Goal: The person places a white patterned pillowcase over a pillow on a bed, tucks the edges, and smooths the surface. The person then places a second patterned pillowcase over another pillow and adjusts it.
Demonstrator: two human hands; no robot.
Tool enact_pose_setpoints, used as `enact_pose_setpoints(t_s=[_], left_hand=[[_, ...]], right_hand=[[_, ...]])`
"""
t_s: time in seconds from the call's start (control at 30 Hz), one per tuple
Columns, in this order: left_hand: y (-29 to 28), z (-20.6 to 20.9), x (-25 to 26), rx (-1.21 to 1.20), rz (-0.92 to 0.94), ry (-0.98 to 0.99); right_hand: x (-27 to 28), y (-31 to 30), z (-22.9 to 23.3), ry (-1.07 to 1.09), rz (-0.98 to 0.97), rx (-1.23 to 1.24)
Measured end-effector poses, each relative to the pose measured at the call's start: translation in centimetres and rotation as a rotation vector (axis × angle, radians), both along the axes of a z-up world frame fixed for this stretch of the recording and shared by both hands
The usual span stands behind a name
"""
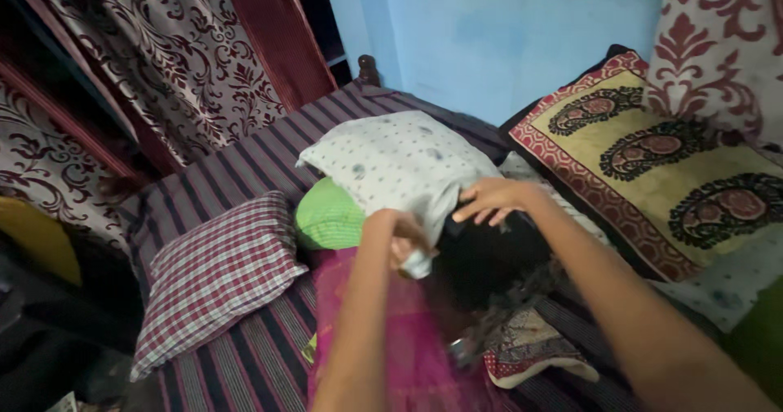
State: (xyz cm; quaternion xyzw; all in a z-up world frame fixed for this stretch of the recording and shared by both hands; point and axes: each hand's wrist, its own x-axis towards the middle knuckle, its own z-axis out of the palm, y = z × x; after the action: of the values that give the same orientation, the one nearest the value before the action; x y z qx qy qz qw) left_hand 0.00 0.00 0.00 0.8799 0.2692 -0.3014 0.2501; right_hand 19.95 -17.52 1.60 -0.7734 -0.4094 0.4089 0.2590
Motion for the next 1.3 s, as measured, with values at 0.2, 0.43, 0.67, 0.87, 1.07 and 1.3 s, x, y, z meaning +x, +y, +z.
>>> enact_pose_setpoints(t_s=[0.2, 0.43, 0.67, 0.87, 1.07, 1.3], left_hand=[[1.8, 4.5, -4.6, 0.414, 0.145, 0.031], [-2.3, 6.7, -0.9, 0.734, 0.084, -0.973], [-10.0, 3.4, 8.9, 0.735, -0.358, -0.827], [-11.7, -1.7, 14.0, 0.794, -0.342, -0.707], [-9.2, -5.2, 15.7, 0.871, -0.311, -0.818], [-7.0, -3.8, 15.1, 0.645, -0.197, -0.922]], right_hand=[[6.5, -3.8, -3.0, -0.366, 0.18, -0.426], [12.3, -6.4, -10.3, -0.778, 0.133, -0.575], [14.3, -5.7, -16.3, -0.818, 0.143, -0.32], [12.1, -7.1, -15.9, -0.672, -0.081, -0.363], [11.8, -6.4, -17.1, -0.645, -0.236, -0.248], [11.1, -4.8, -20.9, -0.348, -0.385, 0.184]])
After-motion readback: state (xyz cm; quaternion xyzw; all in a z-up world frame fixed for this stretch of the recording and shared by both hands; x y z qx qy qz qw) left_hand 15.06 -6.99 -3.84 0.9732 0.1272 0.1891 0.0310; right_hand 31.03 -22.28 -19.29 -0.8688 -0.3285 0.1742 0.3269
